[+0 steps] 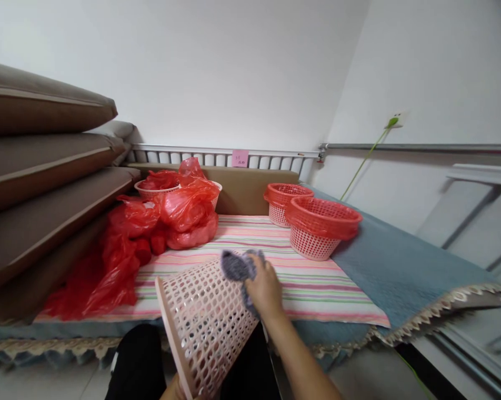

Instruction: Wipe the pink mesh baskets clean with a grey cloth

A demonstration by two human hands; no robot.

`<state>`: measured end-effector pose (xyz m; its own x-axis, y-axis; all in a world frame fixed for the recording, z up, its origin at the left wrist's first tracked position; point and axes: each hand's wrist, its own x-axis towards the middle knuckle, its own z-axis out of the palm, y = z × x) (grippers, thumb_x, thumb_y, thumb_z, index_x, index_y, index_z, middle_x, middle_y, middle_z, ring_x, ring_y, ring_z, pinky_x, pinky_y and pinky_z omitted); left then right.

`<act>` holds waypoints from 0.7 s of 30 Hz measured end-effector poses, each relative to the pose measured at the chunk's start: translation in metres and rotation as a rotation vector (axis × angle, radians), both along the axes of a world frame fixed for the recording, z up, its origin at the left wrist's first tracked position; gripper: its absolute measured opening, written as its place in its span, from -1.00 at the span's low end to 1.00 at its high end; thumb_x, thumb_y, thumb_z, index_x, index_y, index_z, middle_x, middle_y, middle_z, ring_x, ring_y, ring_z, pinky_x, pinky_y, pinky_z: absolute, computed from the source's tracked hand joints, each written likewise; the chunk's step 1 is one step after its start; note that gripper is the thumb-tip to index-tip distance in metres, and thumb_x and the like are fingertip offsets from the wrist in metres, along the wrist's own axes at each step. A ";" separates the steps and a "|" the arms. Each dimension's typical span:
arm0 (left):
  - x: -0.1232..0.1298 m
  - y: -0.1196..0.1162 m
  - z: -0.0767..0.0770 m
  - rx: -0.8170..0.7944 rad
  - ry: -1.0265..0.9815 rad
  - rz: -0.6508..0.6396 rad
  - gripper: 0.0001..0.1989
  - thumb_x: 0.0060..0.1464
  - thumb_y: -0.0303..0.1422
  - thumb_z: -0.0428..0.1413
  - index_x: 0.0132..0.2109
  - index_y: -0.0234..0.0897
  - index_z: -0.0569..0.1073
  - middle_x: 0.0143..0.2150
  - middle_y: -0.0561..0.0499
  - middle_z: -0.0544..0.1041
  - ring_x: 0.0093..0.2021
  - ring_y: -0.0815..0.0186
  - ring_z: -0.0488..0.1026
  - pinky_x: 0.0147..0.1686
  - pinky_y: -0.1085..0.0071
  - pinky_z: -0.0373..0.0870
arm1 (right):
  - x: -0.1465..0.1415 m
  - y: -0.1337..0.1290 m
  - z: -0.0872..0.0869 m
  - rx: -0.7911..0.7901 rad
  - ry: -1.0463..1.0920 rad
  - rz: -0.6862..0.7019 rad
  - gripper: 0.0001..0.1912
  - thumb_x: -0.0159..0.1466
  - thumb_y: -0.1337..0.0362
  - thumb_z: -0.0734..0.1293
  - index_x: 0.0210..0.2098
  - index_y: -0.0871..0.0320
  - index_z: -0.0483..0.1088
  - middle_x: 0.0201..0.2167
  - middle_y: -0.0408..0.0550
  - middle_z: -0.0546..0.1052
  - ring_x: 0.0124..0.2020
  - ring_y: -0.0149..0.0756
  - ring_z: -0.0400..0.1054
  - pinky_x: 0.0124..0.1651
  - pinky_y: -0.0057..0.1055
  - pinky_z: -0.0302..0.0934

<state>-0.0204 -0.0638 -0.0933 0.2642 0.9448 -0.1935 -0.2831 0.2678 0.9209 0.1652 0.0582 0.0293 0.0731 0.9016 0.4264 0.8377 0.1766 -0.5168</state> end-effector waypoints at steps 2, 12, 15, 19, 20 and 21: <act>0.003 -0.002 0.011 0.105 0.088 -0.047 -0.29 -0.25 0.02 0.25 0.13 0.16 0.30 -0.13 0.00 0.61 0.10 -0.05 0.36 0.10 0.11 0.22 | 0.021 0.020 0.003 -0.015 -0.016 -0.107 -0.41 0.06 0.42 0.22 0.10 0.03 0.23 -0.19 0.03 0.34 -0.12 -0.13 0.26 -0.13 -0.31 0.17; -0.014 0.007 0.090 0.090 -0.165 0.194 -0.25 -0.23 -0.48 0.26 0.19 -0.28 0.26 0.13 -0.18 0.44 0.15 -0.05 0.31 0.14 0.09 0.18 | 0.019 0.017 -0.002 -0.058 -0.171 -0.066 -0.43 0.07 0.42 0.22 0.09 0.05 0.25 -0.18 0.03 0.34 -0.10 -0.12 0.23 -0.13 -0.34 0.13; -0.012 0.005 0.103 0.054 -0.201 0.161 -0.27 -0.26 -0.60 0.16 0.17 -0.35 0.28 0.07 -0.18 0.50 0.13 -0.02 0.33 0.11 0.13 0.22 | 0.010 0.015 0.001 -0.106 -0.161 -0.037 -0.41 0.05 0.44 0.22 0.10 0.06 0.26 -0.15 0.04 0.34 -0.08 -0.12 0.23 -0.09 -0.33 0.13; -0.010 0.004 0.101 0.077 -0.218 0.130 -0.31 -0.24 -0.63 0.09 0.14 -0.29 0.31 0.05 -0.14 0.51 0.08 0.01 0.39 0.03 0.15 0.31 | -0.030 -0.014 0.004 -0.068 -0.146 0.095 -0.37 0.01 0.46 0.22 0.09 0.03 0.28 -0.09 0.05 0.33 -0.02 -0.08 0.20 0.02 -0.26 0.09; -0.011 0.004 0.099 0.087 -0.210 0.124 -0.32 -0.23 -0.64 0.09 0.13 -0.27 0.32 0.04 -0.12 0.51 0.07 0.02 0.40 0.02 0.15 0.32 | -0.044 -0.026 0.005 -0.063 -0.117 0.158 -0.36 -0.01 0.47 0.23 0.08 0.02 0.29 -0.07 0.04 0.33 0.00 -0.08 0.19 0.04 -0.25 0.08; -0.012 0.004 0.098 0.093 -0.185 0.125 -0.33 -0.23 -0.63 0.11 0.12 -0.26 0.33 0.02 -0.11 0.53 0.05 0.03 0.42 0.01 0.15 0.33 | -0.058 -0.038 0.005 -0.061 -0.083 0.233 -0.35 -0.02 0.48 0.23 0.08 0.00 0.30 -0.05 0.03 0.32 0.02 -0.08 0.18 0.07 -0.25 0.07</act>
<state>-0.0326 -0.0602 0.0043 0.1668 0.9839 -0.0638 -0.4746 0.1369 0.8695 0.1071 0.0198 0.0347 -0.1721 0.9144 0.3664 0.8180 0.3399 -0.4641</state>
